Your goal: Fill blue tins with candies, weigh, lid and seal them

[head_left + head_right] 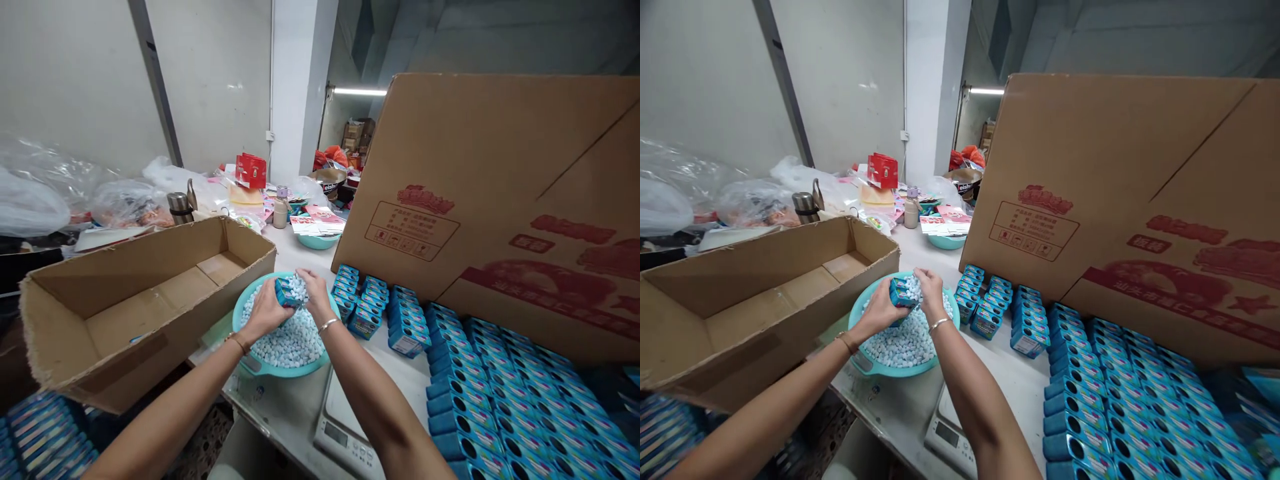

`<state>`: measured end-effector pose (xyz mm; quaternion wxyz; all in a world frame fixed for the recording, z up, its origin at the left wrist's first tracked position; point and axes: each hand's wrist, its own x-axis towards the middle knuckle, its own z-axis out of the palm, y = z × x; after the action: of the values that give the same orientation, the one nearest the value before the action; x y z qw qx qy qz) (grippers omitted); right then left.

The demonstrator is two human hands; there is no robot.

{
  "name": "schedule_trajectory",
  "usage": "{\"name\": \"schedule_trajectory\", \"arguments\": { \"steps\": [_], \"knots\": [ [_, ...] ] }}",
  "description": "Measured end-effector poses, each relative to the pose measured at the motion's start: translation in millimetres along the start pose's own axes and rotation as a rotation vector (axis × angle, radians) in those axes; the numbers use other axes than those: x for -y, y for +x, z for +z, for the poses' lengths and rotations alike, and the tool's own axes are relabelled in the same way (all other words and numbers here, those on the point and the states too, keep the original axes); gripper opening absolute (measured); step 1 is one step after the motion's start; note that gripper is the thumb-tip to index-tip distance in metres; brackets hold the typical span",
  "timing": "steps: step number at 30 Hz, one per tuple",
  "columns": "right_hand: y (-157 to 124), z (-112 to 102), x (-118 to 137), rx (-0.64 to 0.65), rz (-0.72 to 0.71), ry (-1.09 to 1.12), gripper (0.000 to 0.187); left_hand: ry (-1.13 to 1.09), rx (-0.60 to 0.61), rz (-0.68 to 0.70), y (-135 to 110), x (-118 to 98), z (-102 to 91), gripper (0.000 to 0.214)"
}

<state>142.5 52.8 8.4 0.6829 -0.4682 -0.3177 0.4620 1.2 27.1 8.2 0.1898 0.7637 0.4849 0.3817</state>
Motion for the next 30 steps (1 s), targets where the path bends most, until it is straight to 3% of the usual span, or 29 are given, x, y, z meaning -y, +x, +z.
{"name": "schedule_trajectory", "arguments": {
  "steps": [5,21,30],
  "knots": [
    [5.9,16.6,18.1,0.036,-0.090,-0.094,0.023,-0.179,-0.156,-0.076,-6.1,-6.6,11.5,0.062],
    [7.1,22.1,11.4,-0.068,-0.063,-0.114,0.018,-0.033,-0.014,-0.113,9.4,-5.3,-2.9,0.053],
    [6.3,23.3,9.2,-0.066,-0.064,-0.096,0.017,-0.064,0.019,-0.131,14.3,-3.1,-6.1,0.053]
  ]
}}
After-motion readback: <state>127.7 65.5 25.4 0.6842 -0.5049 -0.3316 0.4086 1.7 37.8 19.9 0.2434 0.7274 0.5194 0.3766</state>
